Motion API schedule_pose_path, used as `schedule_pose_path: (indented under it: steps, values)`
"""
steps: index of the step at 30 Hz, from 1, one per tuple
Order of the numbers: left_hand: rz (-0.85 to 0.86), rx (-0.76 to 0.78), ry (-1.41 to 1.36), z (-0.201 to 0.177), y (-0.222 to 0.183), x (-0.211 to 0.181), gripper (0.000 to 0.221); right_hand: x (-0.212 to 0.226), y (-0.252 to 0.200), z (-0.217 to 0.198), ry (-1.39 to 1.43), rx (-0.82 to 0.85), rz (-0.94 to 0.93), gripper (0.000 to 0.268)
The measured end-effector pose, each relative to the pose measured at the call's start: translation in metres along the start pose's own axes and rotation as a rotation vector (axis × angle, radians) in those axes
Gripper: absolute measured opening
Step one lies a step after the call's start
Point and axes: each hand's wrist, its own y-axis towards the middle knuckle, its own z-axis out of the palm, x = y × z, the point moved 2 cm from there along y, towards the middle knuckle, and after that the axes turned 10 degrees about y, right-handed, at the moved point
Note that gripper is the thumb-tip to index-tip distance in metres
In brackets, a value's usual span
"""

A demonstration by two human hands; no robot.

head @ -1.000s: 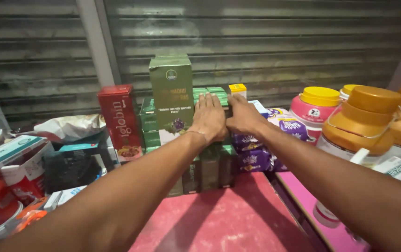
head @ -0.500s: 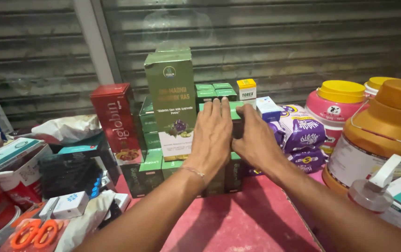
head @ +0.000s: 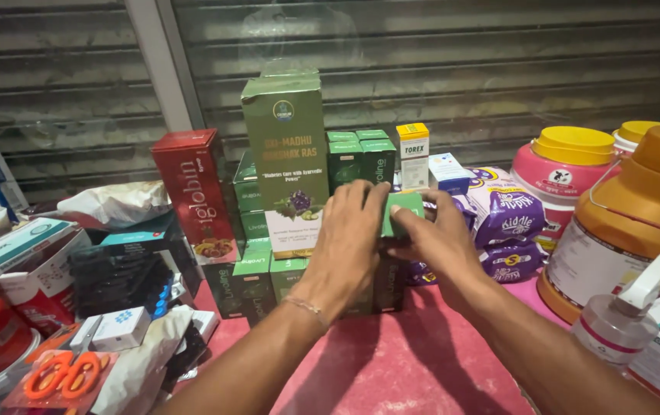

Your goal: The recorder is shown moving green medication boxes from a larger box onto a shelf or counter, then moving them to another pink counter and arranging them with other medical products.

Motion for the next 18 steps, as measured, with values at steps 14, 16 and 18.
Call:
schedule_pose_path:
  steps: [14,16,18]
  values:
    - [0.019,0.048,0.073,0.000,-0.015,-0.015,0.070,-0.008,0.000,-0.009,0.060,0.056,0.175,0.056]
    - [0.015,0.031,0.072,0.000,-0.019,-0.017,0.068,-0.011,-0.001,-0.011,0.107,0.082,0.213,0.058]
    - [0.044,-0.011,0.026,-0.001,-0.021,-0.018,0.066,-0.017,0.002,-0.015,0.116,0.136,0.235,0.061]
